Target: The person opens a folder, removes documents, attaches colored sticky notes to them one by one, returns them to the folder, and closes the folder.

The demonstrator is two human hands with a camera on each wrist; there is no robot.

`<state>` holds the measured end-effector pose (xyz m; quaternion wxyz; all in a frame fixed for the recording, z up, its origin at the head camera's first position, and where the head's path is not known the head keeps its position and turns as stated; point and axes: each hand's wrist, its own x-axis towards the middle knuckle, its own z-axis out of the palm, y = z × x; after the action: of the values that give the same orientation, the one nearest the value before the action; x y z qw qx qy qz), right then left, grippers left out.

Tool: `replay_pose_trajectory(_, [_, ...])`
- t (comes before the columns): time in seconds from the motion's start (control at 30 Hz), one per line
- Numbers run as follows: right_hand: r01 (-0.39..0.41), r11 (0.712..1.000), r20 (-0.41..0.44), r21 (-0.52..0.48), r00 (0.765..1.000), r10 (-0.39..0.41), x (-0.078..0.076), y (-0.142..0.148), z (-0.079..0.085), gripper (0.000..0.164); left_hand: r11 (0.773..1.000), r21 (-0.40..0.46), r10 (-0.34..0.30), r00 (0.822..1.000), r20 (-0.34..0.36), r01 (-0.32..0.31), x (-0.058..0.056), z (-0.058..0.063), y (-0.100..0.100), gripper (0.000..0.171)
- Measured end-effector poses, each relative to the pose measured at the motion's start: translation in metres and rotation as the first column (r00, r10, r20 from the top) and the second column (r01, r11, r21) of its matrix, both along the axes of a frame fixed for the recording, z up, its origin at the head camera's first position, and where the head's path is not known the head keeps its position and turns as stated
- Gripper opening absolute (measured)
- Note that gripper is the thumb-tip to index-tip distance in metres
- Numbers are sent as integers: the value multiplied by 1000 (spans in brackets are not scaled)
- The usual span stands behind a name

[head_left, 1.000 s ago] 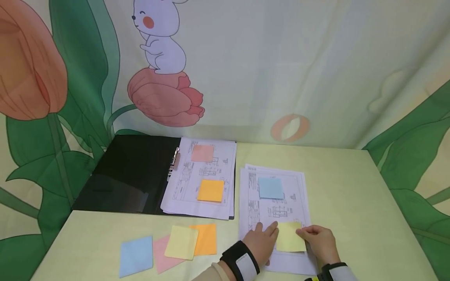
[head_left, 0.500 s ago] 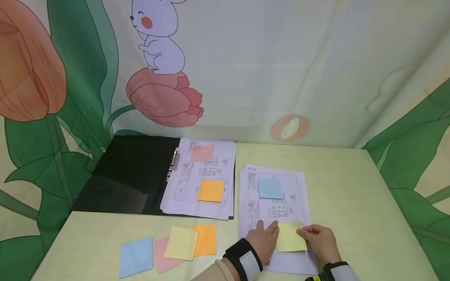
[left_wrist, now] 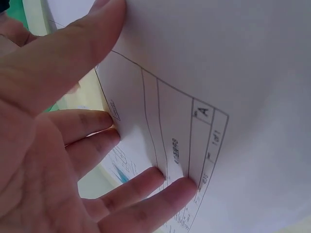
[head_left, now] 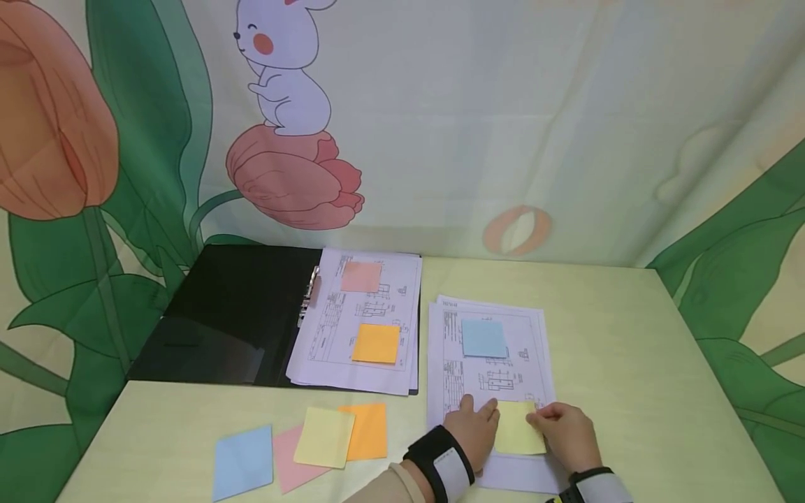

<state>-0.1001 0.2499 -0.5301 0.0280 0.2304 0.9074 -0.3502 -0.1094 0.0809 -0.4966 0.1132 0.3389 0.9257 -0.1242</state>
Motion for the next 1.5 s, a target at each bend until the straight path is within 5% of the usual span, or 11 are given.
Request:
replay_pose_trajectory(0.07, [-91,987,-26,136,995,95,1,-3,3,23,1000,-6,-6,1000,-4,6,0,2,1,84])
replay_pose_trajectory(0.17, [-271,900,32,342,960,277,6,-10,9,39,1000,11,-8,1000,-3,8,0,3,1,86])
replay_pose_trajectory(0.3, [-435,813,196,387,900,389,15,-3,17,46,999,37,-18,1000,-12,18,-2,0,1,86])
replay_pose_trajectory(0.6, [-215,977,220,-5,952,210,32,39,18,77,994,99,-50,996,74,43,-9,-17,-10,94])
replay_pose_trajectory(0.77, [-50,990,268,-132,960,84,45,40,18,74,994,88,-73,995,71,66,-10,-14,-12,104])
replay_pose_trajectory(0.93, [-25,978,217,-207,974,71,53,38,16,74,979,198,-58,992,108,35,-13,-13,-16,77])
replay_pose_trajectory(1.03, [33,935,199,-354,979,41,53,36,15,83,954,299,-70,990,124,30,-15,-15,-22,62])
replay_pose_trajectory(1.2, [152,714,176,-683,984,-40,41,25,11,92,926,378,-92,983,160,25,-13,-17,-30,72])
replay_pose_trajectory(1.27, [135,688,144,-713,989,-45,34,19,8,86,929,369,-91,982,164,24,-8,-16,-32,85])
replay_pose_trajectory(1.4, [71,798,49,-599,997,-52,28,9,9,80,937,345,-77,993,86,43,4,-14,-30,91])
replay_pose_trajectory(1.5, [43,821,-39,-569,996,-79,31,3,21,80,933,342,-89,993,-78,110,10,-8,-30,72])
